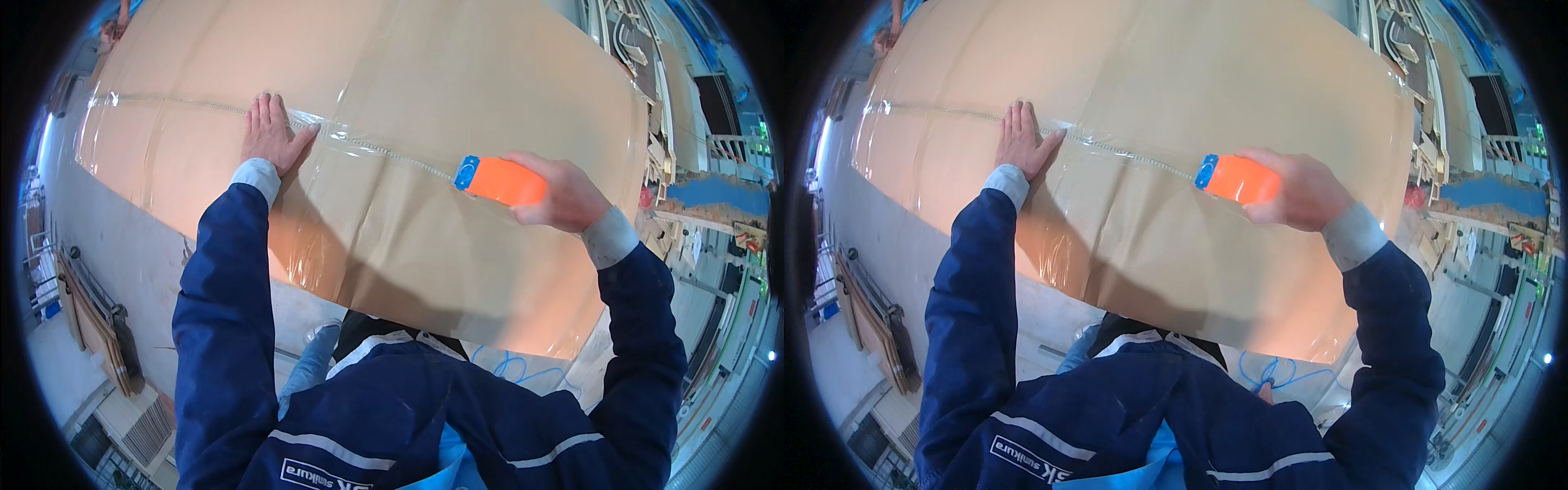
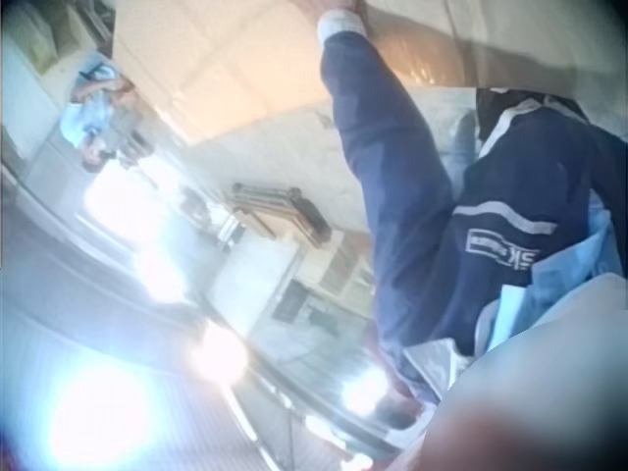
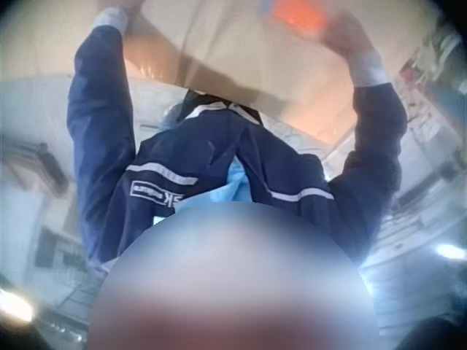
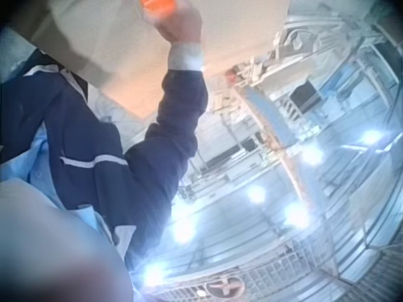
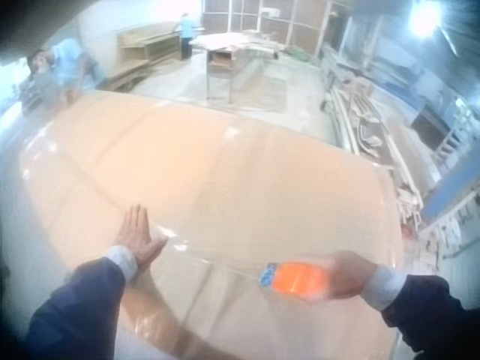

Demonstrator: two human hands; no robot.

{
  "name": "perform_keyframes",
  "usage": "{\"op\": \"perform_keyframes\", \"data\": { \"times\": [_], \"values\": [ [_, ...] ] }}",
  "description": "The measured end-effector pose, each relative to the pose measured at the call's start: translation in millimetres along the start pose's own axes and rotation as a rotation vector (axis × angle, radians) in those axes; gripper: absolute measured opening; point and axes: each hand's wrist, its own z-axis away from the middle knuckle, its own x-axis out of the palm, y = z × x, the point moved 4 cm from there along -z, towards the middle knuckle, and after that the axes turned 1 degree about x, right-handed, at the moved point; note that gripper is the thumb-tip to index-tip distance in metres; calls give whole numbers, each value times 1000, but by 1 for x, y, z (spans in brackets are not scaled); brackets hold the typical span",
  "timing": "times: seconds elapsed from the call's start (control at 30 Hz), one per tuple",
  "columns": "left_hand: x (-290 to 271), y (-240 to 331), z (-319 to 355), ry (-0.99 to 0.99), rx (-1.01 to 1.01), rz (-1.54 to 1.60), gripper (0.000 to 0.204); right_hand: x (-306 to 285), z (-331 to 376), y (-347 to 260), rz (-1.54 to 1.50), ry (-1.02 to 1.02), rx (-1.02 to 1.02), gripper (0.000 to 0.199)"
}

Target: The person tapes a large cardboard-wrapped package, writes on it with a marker, and moves it with coworkers. Later, the person carries a finished wooden door and wipes its surface with a cloth and water bottle.

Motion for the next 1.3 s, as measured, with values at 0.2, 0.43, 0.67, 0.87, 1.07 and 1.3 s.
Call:
{"op": "perform_keyframes", "data": {
  "times": [0.2,0.43,0.67,0.87,1.07,1.3],
  "values": [
    [7,113,31,112,-20,34,84,-6,-1,-1,-3,13,39,65],
    [11,219,82,-22,144,203,76,-2,2,-6,-131,11,63,67],
    [12,236,68,40,-141,215,97,0,14,4,-157,-75,187,68],
    [1,242,71,1,-210,22,122,7,5,31,-131,-61,-51,63],
    [-3,252,68,-26,-221,-26,126,-3,15,45,-52,-45,-20,67],
    [7,247,66,3,-238,-37,121,-45,85,84,-49,-113,-79,64]
  ]
}}
